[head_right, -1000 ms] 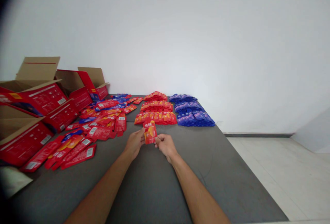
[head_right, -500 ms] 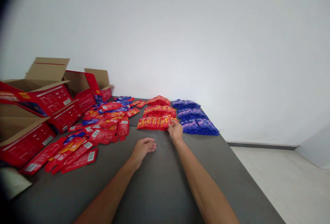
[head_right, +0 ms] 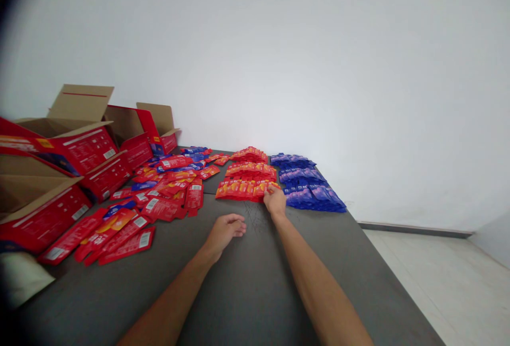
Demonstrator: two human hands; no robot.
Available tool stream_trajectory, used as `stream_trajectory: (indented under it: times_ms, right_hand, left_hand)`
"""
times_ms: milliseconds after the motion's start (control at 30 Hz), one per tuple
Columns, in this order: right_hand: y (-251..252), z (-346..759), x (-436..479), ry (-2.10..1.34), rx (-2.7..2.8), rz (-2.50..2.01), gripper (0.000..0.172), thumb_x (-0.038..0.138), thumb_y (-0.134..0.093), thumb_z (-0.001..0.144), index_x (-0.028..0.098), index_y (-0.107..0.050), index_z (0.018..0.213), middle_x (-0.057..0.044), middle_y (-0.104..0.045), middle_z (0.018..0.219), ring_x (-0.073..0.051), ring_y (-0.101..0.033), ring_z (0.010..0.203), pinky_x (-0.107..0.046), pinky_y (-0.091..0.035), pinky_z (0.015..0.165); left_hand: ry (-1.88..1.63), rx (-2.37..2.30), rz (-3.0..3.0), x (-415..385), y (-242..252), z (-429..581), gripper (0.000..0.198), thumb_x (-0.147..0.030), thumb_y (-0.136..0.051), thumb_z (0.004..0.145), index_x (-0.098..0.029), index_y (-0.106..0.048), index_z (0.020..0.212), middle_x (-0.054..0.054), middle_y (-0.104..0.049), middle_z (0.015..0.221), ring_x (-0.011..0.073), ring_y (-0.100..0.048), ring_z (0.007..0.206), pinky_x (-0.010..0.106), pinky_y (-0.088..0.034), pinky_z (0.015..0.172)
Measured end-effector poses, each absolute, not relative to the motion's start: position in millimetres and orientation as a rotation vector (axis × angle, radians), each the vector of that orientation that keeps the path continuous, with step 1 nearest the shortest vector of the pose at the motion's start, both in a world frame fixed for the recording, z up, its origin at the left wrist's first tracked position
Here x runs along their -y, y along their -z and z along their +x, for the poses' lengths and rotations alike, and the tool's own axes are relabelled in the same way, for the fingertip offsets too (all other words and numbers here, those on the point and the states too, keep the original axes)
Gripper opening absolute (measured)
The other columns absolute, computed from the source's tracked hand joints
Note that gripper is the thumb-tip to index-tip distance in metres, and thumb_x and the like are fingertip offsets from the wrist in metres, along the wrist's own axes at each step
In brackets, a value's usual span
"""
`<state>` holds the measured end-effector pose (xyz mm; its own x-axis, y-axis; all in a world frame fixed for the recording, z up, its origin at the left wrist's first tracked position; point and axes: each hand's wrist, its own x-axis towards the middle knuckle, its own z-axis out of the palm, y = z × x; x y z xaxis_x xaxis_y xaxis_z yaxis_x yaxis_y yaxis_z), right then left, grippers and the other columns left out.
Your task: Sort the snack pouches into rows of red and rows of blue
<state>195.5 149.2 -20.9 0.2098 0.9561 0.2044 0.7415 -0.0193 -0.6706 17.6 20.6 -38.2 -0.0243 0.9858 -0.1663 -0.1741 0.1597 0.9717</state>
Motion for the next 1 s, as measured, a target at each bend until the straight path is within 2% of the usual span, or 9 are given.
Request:
stream_trajectory:
  times_ms: [167,333,433,600,800,900,1000]
  right_hand:
    - [16.7,196.4,-146.3,-0.379,1.586,-1.871,0.033,0.033,-0.06,0.081,0.018,-0.073,0.107,-0.013,-0.072,0.105,-0.028,-0.067,0.098,-0.034,-0.048,0.087]
    - [10.9,191.1,-134.9,-0.305,1.618,-1.862,0.039,0.035,-0.056,0.085,0.015,-0.07,0.115,-0.015,-0.071,0.108,-0.029,-0.066,0.099,-0.034,-0.047,0.086]
    - [7.8,177.6,-119.0,-0.262,1.675,-1.801,0.035,0.035,-0.055,0.086,0.015,-0.071,0.11,-0.014,-0.073,0.098,-0.026,-0.067,0.09,-0.032,-0.047,0.081]
    - [11.1,134.9,-89.1,-0.421,1.736,-1.64,0.025,0.034,-0.054,0.085,0.02,-0.074,0.088,-0.007,-0.073,0.081,-0.021,-0.067,0.076,-0.027,-0.046,0.072]
    - [17.5,65.8,-76.5,-0.555,1.845,-1.481,0.027,0.03,-0.049,0.086,0.021,-0.074,0.082,-0.005,-0.073,0.081,-0.018,-0.066,0.077,-0.025,-0.044,0.071]
    - [19.0,31.4,-78.4,-0.609,1.894,-1.419,0.028,0.03,-0.048,0.087,0.02,-0.073,0.089,-0.006,-0.073,0.088,-0.018,-0.065,0.082,-0.025,-0.045,0.074]
    - [20.9,-1.0,-81.9,-0.687,1.922,-1.334,0.031,0.029,-0.049,0.088,0.019,-0.069,0.108,-0.007,-0.071,0.106,-0.018,-0.064,0.092,-0.026,-0.045,0.083]
  left_hand:
    - [-1.198,-1.182,0.957,-20.2,39.1,18.1,0.016,-0.023,-0.064,0.074,-0.013,-0.068,0.086,0.009,-0.071,0.075,0.0154,-0.066,0.062,0.027,-0.052,0.06]
    - [-1.202,-1.182,0.99,-20.5,40.0,18.9,0.014,-0.023,-0.062,0.076,-0.013,-0.067,0.085,0.008,-0.071,0.074,0.0137,-0.064,0.06,0.024,-0.049,0.057]
    - [-1.219,-1.209,1.022,-21.6,43.6,17.5,0.013,-0.022,-0.062,0.076,-0.013,-0.068,0.084,0.008,-0.07,0.072,0.0124,-0.062,0.058,0.022,-0.047,0.055]
    - [-1.292,-1.319,1.141,-22.1,49.0,3.2,0.014,-0.018,-0.058,0.075,-0.015,-0.069,0.084,0.006,-0.07,0.071,0.0124,-0.061,0.058,0.021,-0.043,0.056]
    - [-1.351,-1.587,1.463,-16.6,20.1,-36.7,0.018,-0.01,-0.053,0.073,-0.018,-0.069,0.071,0.007,-0.07,0.073,0.0189,-0.062,0.071,0.027,-0.043,0.067]
    - [-1.316,-1.756,1.547,-13.6,6.1,-71.7,0.027,-0.004,-0.053,0.069,-0.017,-0.072,0.083,0.01,-0.071,0.084,0.0221,-0.063,0.082,0.031,-0.044,0.078]
    - [-1.217,-2.033,1.627,-13.7,-0.2,-113.5,0.035,-0.003,-0.051,0.071,-0.015,-0.069,0.099,0.013,-0.069,0.101,0.0239,-0.061,0.098,0.034,-0.043,0.09]
